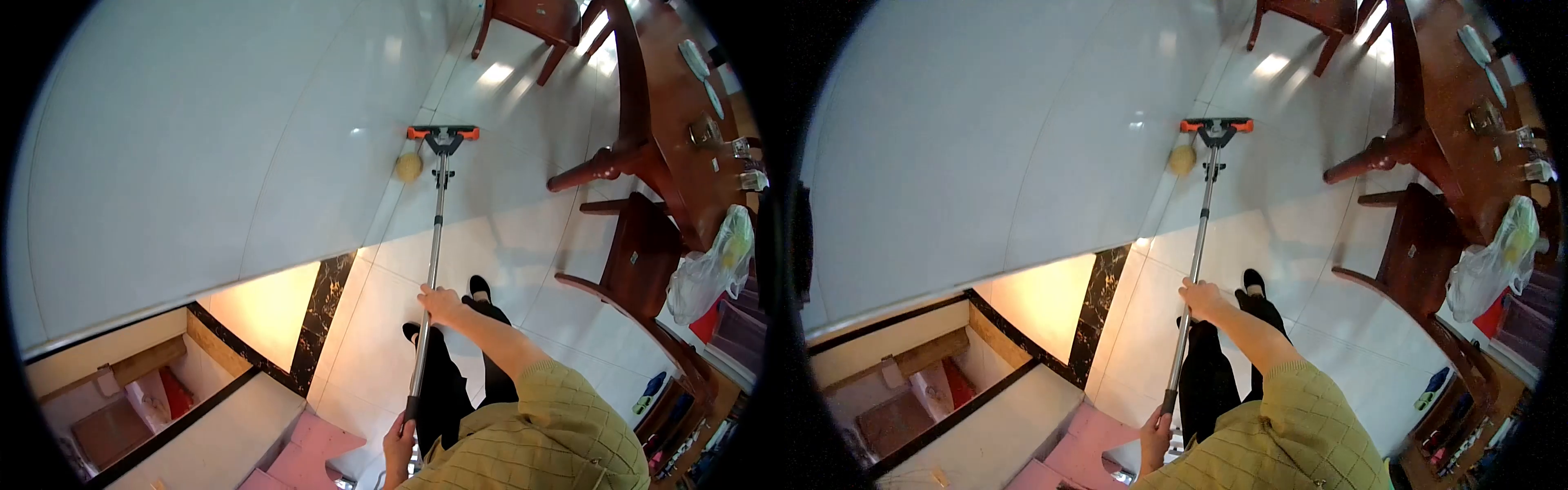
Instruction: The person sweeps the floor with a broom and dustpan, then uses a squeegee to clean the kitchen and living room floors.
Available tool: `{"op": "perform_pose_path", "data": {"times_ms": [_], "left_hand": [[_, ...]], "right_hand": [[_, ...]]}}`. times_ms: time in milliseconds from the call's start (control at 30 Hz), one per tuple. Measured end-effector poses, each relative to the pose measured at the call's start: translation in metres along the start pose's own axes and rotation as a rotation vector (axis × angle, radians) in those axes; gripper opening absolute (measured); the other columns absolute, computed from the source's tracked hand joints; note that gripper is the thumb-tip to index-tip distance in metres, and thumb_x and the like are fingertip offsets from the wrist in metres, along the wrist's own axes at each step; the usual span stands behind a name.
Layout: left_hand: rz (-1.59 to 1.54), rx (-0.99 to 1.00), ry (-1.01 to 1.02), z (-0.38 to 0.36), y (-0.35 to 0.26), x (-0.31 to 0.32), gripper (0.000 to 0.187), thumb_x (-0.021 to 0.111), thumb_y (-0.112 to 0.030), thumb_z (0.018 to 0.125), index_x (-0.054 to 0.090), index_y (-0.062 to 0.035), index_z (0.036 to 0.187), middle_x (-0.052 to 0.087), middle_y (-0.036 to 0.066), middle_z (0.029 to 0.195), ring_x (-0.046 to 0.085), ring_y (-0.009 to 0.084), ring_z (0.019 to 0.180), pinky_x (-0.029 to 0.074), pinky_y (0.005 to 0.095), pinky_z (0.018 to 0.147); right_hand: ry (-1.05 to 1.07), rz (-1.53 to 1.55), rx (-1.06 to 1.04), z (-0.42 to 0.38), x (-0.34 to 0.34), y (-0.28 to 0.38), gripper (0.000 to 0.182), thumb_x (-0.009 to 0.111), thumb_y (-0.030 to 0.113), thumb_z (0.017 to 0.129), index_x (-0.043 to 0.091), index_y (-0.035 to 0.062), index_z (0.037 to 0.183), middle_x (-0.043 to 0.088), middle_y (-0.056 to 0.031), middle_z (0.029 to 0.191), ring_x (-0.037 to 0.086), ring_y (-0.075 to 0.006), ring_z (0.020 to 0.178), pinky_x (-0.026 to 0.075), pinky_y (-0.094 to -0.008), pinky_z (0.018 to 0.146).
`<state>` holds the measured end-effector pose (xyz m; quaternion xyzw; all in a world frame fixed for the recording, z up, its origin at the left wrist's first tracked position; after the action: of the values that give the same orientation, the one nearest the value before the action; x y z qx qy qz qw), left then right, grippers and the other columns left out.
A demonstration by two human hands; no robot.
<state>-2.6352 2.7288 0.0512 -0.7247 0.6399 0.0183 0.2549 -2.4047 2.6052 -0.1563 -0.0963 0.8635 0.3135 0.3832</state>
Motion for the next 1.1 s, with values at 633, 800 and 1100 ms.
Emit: {"op": "perform_pose_path", "data": {"times_ms": [633, 800, 1100], "left_hand": [[0.189, 0.129, 0.014, -0.046, 0.238, -0.258, 0.031, 0.05, -0.02, 0.087, 0.056, -0.0053, 0.114, 0.046, -0.002, 0.06, 0.039, 0.0094, 0.051, 0.034, 0.0272, 0.045], [0.214, 0.142, 0.012, -0.079, 0.242, -0.311, 0.03, 0.05, -0.021, 0.086, 0.057, -0.0024, 0.109, 0.052, 0.004, 0.063, 0.044, 0.0126, 0.056, 0.038, 0.0294, 0.05], [0.548, 0.115, 0.108, 0.01, 0.103, -0.202, 0.029, 0.053, -0.021, 0.086, 0.057, -0.0053, 0.11, 0.05, 0.005, 0.066, 0.046, 0.0109, 0.055, 0.035, 0.0256, 0.049]], "right_hand": [[0.11, 0.137, -0.168, -0.064, 0.206, 0.278, 0.02, 0.055, 0.012, 0.076, 0.052, 0.0019, 0.093, 0.046, -0.0167, 0.102, 0.061, -0.032, 0.067, 0.051, -0.0395, 0.054], [0.063, 0.347, -0.175, -0.096, 0.207, 0.315, 0.02, 0.057, 0.014, 0.074, 0.051, 0.0031, 0.09, 0.045, -0.0156, 0.099, 0.06, -0.0329, 0.068, 0.049, -0.0428, 0.053], [-0.166, 0.243, -0.037, -0.037, 0.125, 0.153, 0.023, 0.051, 0.011, 0.077, 0.052, 0.0067, 0.099, 0.047, -0.0119, 0.104, 0.06, -0.0282, 0.073, 0.049, -0.0412, 0.056]]}}
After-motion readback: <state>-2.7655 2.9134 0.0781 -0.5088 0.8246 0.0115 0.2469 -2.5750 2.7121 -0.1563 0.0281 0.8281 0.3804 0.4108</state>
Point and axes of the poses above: each hand's wrist, its own z-axis towards the middle knuckle, its own x-axis out of the palm, y = z × x, the point moved 1 cm from there along z, towards the middle knuckle
